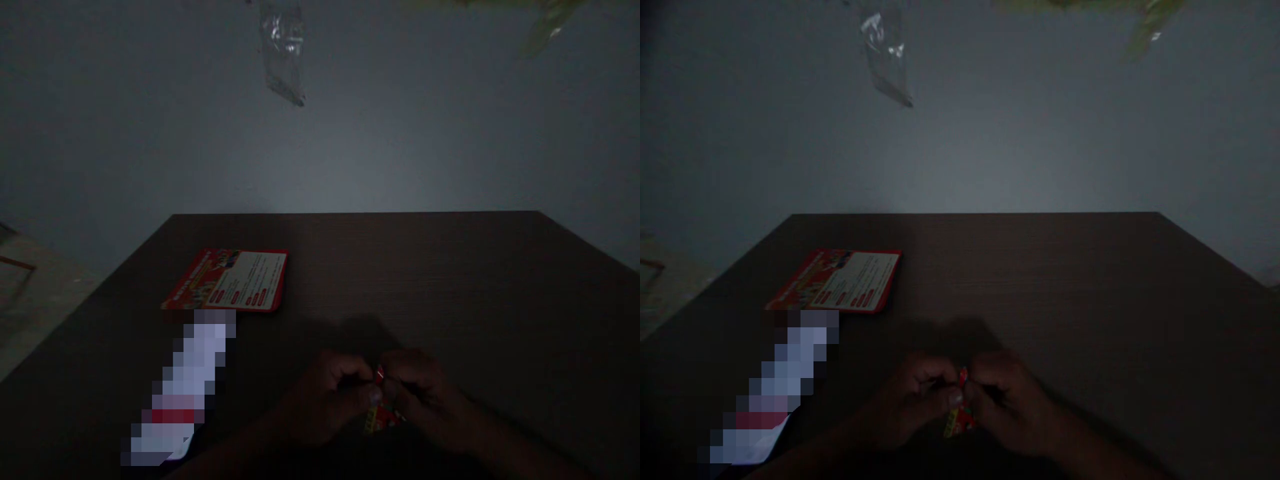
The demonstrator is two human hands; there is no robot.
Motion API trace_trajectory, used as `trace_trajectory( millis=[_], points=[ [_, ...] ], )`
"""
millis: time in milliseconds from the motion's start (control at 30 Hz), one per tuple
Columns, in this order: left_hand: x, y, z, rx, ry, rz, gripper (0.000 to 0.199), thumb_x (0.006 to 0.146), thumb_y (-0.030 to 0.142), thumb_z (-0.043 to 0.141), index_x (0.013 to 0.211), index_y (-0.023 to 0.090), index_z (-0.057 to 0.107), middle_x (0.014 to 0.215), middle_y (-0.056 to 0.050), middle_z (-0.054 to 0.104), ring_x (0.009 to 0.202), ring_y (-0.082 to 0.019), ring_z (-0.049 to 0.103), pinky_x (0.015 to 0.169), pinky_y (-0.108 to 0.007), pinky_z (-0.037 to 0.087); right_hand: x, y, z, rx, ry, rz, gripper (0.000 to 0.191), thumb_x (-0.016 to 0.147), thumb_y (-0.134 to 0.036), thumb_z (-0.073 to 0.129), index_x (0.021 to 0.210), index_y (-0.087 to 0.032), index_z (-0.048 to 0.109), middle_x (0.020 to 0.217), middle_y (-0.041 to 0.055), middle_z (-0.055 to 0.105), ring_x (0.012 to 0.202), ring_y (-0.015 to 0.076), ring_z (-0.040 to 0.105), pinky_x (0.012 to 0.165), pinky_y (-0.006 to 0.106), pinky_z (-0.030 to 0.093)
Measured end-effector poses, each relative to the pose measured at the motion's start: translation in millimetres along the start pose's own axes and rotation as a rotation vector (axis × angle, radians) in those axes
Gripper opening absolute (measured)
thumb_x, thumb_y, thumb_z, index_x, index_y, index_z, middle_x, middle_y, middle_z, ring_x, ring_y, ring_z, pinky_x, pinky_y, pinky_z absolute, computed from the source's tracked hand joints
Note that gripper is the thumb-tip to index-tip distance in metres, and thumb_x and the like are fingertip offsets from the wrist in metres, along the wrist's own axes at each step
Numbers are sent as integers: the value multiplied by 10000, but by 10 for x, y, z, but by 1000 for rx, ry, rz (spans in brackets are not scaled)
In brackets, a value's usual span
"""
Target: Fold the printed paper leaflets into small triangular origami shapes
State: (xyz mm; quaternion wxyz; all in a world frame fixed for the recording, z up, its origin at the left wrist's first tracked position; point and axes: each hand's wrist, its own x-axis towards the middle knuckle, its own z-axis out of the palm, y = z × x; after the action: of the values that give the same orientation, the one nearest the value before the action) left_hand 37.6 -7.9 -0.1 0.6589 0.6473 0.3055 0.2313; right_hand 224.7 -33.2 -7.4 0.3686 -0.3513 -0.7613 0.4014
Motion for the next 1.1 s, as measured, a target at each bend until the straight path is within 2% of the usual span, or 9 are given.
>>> trace_trajectory(
  millis=[133, 367, 600, 700, 800, 1000, 1100],
  points=[
    [0, -5, 6, 36, -47, 4, 255, 815, 357, 586, 721, 121, 600, 624, 21, 497, 603, -99, 436, 571, -214, 328, -14, -6, -16, -38, -2, 16, 296, 911, -239, 401, 620, -192, 372, 541, -61, 332, 479, 67, 340, 493, 218, 248],
    [3, -16, 18, 29, -21, 11, 249, 826, 347, 571, 724, 122, 599, 608, 31, 471, 586, -93, 421, 558, -211, 321, 9, -9, -20, -1, 0, 28, 325, 913, -289, 408, 607, -191, 360, 545, -59, 314, 481, 69, 332, 489, 216, 249],
    [-17, 11, 9, 137, -25, 43, 246, 826, 348, 576, 731, 123, 605, 614, 30, 476, 584, -87, 413, 552, -203, 311, 12, -43, -8, -51, 4, 30, 350, 919, -261, 402, 583, -188, 337, 525, -62, 303, 462, 60, 313, 480, 216, 236],
    [-11, -4, 10, 106, -38, 37, 258, 834, 358, 567, 735, 123, 601, 615, 28, 477, 580, -87, 411, 549, -205, 313, 18, -24, -7, -38, 10, 37, 360, 922, -275, 405, 580, -189, 332, 522, -65, 295, 462, 60, 306, 474, 212, 236],
    [-3, -38, 10, 32, 5, 2, 289, 840, 387, 556, 725, 124, 591, 603, 31, 462, 573, -88, 407, 542, -210, 305, 25, 8, -5, 29, -18, 60, 355, 926, -302, 403, 592, -188, 363, 526, -64, 310, 464, 61, 313, 464, 201, 245],
    [11, -65, 5, -49, 17, -9, 300, 835, 404, 563, 778, 116, 622, 658, 5, 510, 629, -105, 448, 588, -227, 328, 16, -27, 1, -37, 38, -20, 353, 908, -229, 404, 561, -182, 357, 492, -64, 329, 435, 53, 321, 461, 199, 238],
    [9, -68, 9, -77, 37, -26, 305, 824, 412, 580, 774, 114, 622, 641, 6, 505, 615, -103, 447, 573, -226, 325, 25, -46, -10, 10, 7, -16, 331, 904, -237, 415, 579, -182, 379, 513, -60, 342, 454, 58, 331, 470, 197, 248]
  ],
)
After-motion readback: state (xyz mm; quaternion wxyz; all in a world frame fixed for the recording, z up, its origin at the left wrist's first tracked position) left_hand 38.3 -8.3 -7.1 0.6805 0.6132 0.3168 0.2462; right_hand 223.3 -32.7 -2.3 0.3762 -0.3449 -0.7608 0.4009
